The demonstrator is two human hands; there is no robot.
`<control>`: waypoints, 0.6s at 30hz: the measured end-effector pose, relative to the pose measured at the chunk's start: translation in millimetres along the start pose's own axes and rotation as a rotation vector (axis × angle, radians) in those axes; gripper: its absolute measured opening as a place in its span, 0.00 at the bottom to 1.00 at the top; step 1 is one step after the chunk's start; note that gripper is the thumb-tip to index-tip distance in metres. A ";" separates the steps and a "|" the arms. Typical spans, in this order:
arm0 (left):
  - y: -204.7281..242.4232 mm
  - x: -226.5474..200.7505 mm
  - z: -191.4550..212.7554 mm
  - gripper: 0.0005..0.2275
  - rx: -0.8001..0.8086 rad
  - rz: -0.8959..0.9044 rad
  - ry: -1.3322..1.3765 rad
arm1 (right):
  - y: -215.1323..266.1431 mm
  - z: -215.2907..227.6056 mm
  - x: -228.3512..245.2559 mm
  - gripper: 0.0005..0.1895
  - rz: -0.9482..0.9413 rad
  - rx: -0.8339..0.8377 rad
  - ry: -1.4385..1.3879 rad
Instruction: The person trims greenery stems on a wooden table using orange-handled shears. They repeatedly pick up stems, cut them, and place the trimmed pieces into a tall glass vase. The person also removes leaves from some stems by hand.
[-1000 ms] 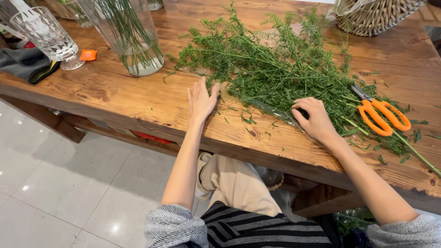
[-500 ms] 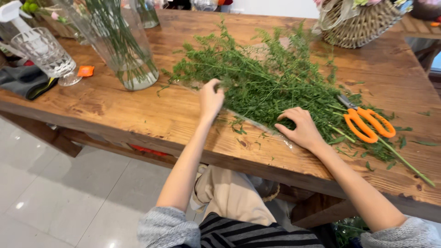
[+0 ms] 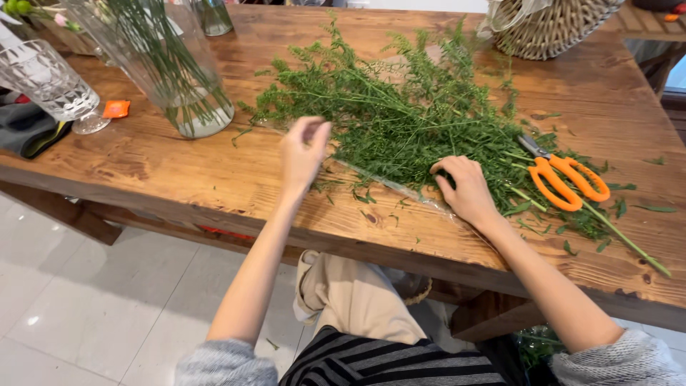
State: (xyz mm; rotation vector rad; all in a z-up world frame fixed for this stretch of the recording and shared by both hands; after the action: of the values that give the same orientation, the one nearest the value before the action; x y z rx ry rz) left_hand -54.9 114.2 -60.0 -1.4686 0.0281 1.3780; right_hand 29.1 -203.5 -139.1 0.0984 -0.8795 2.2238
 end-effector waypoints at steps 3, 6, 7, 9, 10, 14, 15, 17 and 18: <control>24.7 54.4 37.5 0.14 -0.010 -0.005 -0.508 | -0.4 0.3 1.8 0.07 0.013 0.000 0.003; 49.8 86.7 13.7 0.36 0.372 0.124 -0.737 | -3.0 15.1 22.8 0.17 0.068 0.057 -0.157; 51.3 57.6 9.2 0.36 0.371 0.127 -0.737 | -2.6 17.8 25.6 0.17 0.069 0.061 -0.157; 54.8 -4.0 -8.6 0.34 0.564 0.096 -0.416 | -3.3 21.1 33.4 0.29 0.121 0.156 -0.201; 61.1 -20.4 -7.3 0.34 0.561 0.095 -0.416 | -3.8 27.0 40.7 0.29 0.124 0.156 -0.200; 78.9 -54.4 -21.7 0.52 0.812 0.052 -0.340 | -13.9 39.4 55.2 0.26 0.117 0.391 0.064; 85.5 -54.8 -25.2 0.58 0.850 0.025 -0.326 | -13.9 39.5 55.0 0.19 0.050 0.492 0.071; 87.4 -51.3 -29.8 0.60 0.856 -0.001 -0.348 | -20.8 44.1 46.8 0.14 0.041 0.435 -0.007; 88.2 -50.0 -31.4 0.61 0.857 -0.030 -0.375 | -24.9 47.6 43.5 0.10 0.037 0.374 -0.086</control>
State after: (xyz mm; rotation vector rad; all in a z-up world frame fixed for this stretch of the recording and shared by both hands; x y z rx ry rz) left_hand -105.3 25.0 -88.1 -0.4938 0.3155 1.3478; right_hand 5.0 -194.2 -74.9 0.3572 -0.5024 2.4105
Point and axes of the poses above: each hand's wrist, its own y-axis away from the middle knuckle, its own z-axis out of the back of the hand, x = y × z, the point moved 4 cm from there along -y, towards the middle knuckle, and after that the axes turned 4 degrees about -x, right-handed, at the moved point
